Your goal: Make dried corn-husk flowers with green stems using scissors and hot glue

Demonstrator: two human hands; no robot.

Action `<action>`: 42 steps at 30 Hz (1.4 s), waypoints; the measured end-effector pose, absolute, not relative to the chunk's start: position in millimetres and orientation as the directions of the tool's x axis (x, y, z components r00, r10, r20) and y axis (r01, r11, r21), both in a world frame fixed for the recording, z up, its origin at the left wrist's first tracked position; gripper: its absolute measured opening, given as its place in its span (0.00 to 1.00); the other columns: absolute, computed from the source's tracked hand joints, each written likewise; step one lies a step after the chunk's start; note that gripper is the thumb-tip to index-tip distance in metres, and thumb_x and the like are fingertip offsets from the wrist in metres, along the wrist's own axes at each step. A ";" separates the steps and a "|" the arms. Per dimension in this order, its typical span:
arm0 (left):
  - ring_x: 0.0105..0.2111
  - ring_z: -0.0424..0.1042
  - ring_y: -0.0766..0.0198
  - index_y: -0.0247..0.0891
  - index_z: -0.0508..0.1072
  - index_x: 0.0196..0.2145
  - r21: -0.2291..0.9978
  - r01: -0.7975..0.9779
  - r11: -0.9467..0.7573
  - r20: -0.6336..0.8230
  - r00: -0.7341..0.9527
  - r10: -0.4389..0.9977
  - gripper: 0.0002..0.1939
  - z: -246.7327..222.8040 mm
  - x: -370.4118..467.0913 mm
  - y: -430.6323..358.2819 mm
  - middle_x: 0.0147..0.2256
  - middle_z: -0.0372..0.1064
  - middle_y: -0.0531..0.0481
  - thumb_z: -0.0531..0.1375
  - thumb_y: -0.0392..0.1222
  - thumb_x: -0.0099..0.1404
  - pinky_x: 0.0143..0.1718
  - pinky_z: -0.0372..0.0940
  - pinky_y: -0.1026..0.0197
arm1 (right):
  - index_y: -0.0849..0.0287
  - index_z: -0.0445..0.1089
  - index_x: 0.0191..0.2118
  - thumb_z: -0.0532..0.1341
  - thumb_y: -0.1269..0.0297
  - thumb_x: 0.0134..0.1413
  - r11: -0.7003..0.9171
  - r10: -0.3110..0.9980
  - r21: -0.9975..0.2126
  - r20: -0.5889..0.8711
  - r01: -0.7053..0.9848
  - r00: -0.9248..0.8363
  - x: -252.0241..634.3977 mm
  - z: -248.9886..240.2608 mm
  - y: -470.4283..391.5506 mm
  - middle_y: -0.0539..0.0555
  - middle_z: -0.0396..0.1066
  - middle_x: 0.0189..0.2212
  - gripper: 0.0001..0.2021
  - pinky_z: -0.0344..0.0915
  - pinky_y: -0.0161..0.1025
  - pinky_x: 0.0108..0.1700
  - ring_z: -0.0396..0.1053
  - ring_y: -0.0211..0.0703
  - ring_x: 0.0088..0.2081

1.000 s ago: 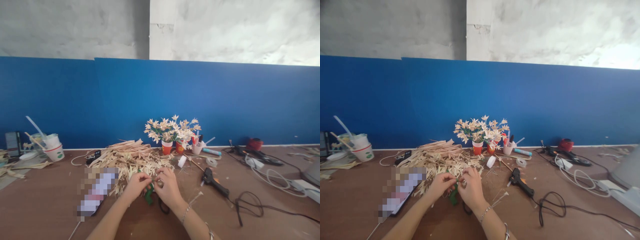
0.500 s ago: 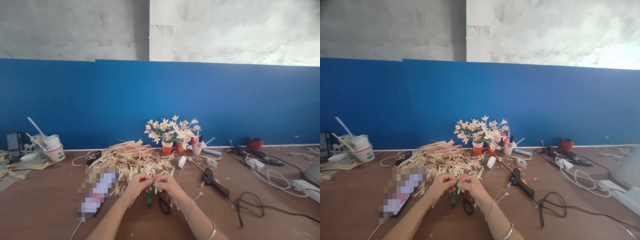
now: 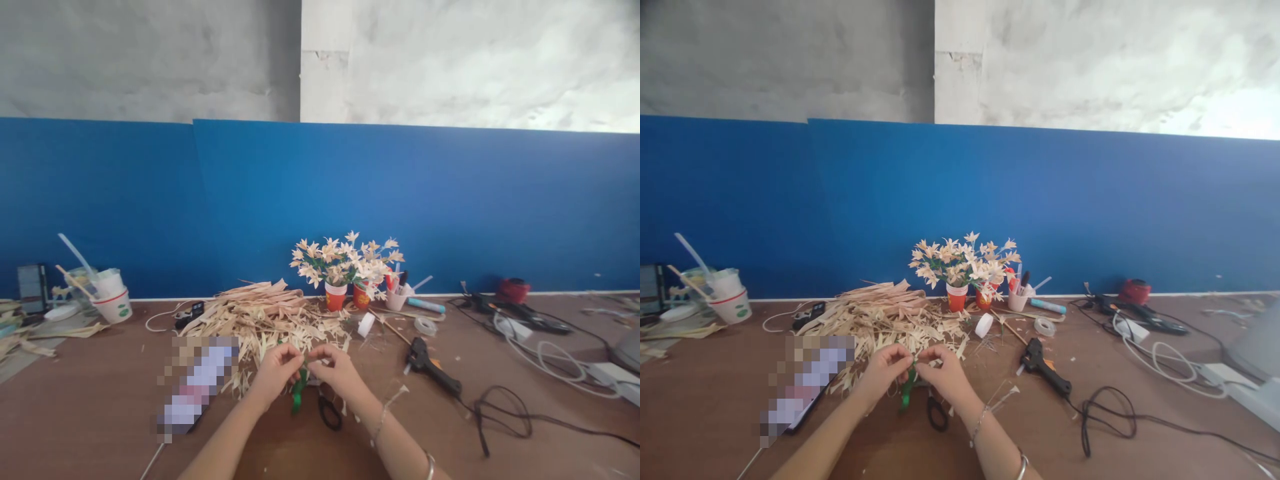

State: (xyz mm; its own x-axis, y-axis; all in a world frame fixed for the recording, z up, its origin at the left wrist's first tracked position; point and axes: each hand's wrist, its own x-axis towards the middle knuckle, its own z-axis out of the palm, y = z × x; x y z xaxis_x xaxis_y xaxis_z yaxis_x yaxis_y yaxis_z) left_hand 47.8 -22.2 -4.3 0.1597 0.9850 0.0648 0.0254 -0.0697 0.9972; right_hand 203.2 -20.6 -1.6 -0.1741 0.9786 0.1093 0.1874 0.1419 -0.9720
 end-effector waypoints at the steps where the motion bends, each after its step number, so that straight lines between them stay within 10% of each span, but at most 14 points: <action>1: 0.16 0.60 0.70 0.35 0.67 0.23 0.996 0.047 -0.078 0.070 0.147 0.987 0.09 -7.1 47.9 -20.9 0.14 0.62 0.57 0.59 0.44 0.52 0.19 0.55 0.68 | 0.59 0.69 0.27 0.61 0.69 0.36 0.249 0.966 -0.929 0.219 0.273 -0.135 201.4 -1.4 -22.0 0.50 0.67 0.27 0.07 0.59 0.35 0.33 0.63 0.39 0.30; 5: 0.14 0.58 0.71 0.35 0.67 0.23 0.984 0.140 -0.113 0.095 0.132 0.987 0.08 -15.0 50.8 -19.0 0.14 0.61 0.58 0.58 0.43 0.53 0.16 0.53 0.68 | 0.59 0.67 0.26 0.57 0.75 0.35 0.489 0.857 -0.713 0.499 0.503 -0.127 195.4 -1.8 -29.2 0.52 0.66 0.31 0.07 0.58 0.38 0.41 0.62 0.43 0.37; 13: 0.14 0.59 0.70 0.35 0.68 0.25 0.988 0.133 -0.072 0.053 0.143 0.988 0.10 -16.4 54.3 -19.1 0.14 0.62 0.57 0.59 0.46 0.51 0.15 0.54 0.68 | 0.58 0.68 0.21 0.58 0.76 0.37 0.493 0.825 -0.612 0.555 0.619 -0.108 197.6 -6.7 -27.6 0.53 0.67 0.32 0.06 0.58 0.41 0.41 0.62 0.44 0.37; 23: 0.18 0.66 0.66 0.35 0.71 0.26 0.999 0.034 -0.042 0.030 0.277 0.960 0.11 -16.5 42.3 -12.3 0.16 0.67 0.55 0.63 0.45 0.48 0.23 0.62 0.63 | 0.61 0.70 0.18 0.63 0.67 0.35 0.134 0.955 -0.986 0.103 0.095 -0.279 205.6 -8.2 -16.5 0.52 0.68 0.32 0.04 0.60 0.32 0.29 0.64 0.35 0.27; 42: 0.22 0.61 0.70 0.34 0.70 0.24 0.991 -0.018 -0.133 0.131 0.370 0.920 0.08 2.6 46.3 -26.0 0.22 0.62 0.55 0.60 0.43 0.53 0.25 0.57 0.67 | 0.62 0.70 0.19 0.67 0.65 0.32 -0.190 0.862 -0.970 -0.091 -0.152 -0.498 212.2 -3.0 -20.6 0.47 0.65 0.20 0.07 0.54 0.31 0.28 0.59 0.32 0.23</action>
State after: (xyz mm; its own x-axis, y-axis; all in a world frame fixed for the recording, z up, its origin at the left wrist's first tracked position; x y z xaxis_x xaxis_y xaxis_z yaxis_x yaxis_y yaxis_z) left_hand 46.3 -26.0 2.6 0.3696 0.9200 0.1306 -0.0183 -0.1333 0.9909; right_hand 212.2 -20.6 -3.0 -0.4980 0.8624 -0.0906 -0.1521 -0.1897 -0.9700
